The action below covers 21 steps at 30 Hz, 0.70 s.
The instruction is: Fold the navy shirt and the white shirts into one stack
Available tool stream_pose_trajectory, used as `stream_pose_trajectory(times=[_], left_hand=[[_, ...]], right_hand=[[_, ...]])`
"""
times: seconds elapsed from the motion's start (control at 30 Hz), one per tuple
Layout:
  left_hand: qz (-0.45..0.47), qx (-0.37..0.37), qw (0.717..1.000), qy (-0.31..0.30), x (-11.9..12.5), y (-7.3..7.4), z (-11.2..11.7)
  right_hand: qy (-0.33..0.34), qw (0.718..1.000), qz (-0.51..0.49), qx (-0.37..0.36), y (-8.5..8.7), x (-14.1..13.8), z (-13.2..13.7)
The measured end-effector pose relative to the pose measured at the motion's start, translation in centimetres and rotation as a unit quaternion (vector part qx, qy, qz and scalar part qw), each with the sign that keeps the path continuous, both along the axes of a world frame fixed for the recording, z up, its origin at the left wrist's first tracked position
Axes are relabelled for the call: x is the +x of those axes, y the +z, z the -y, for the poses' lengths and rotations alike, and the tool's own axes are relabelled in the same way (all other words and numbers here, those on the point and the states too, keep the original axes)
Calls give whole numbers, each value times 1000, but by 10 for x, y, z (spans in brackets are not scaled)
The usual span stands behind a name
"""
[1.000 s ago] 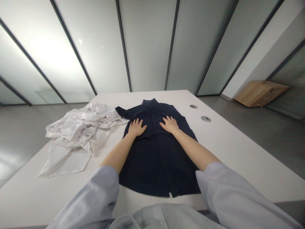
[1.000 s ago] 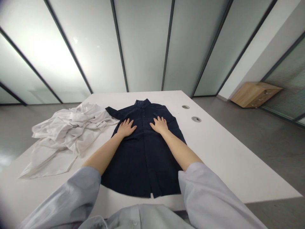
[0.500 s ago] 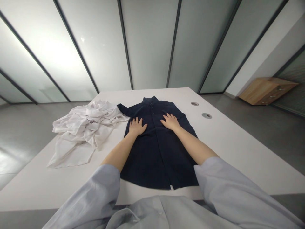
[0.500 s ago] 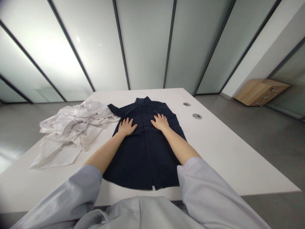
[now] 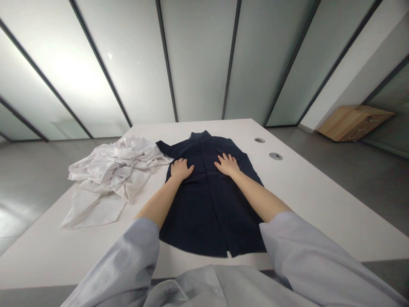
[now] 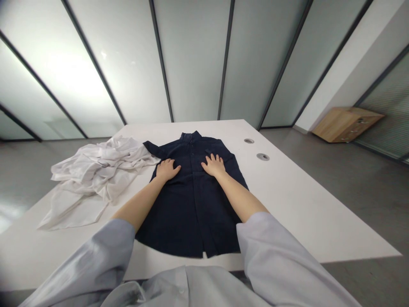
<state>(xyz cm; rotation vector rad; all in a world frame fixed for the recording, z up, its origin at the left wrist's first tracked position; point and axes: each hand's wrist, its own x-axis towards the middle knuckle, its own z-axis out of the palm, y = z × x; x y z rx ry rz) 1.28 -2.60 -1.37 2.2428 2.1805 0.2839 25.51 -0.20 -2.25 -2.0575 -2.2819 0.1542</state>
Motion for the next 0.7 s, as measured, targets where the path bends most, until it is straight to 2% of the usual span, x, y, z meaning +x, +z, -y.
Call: stream_pose_trajectory(times=[0.1, 0.23, 0.3, 0.37, 0.43, 0.5, 0.6, 0.7], left_hand=[[11, 79, 996, 33, -7, 14, -8], [9, 182, 981, 70, -30, 45, -32], [-3, 184, 979, 83, -46, 60, -48], [-15, 122, 987, 107, -63, 68, -64], [-31, -5, 992, 119, -79, 66, -75], [-53, -103, 988, 107, -91, 57, -82], [-46, -123, 990, 55, -103, 39, -87], [52, -137, 989, 35, -108, 31, -93]], right_hand=[[-2, 1000, -1, -2, 1, -1, 1], [-5, 1000, -5, -2, 0, -2, 2], [-4, 1000, -6, 2, -1, -1, 2], [-2, 1000, -6, 4, -2, -1, 2], [0, 1000, -6, 6, -3, 0, 2], [0, 1000, -8, 9, -3, -1, 2], [-2, 1000, -10, 13, -1, -2, 4], [0, 1000, -10, 13, 1, -3, 6]])
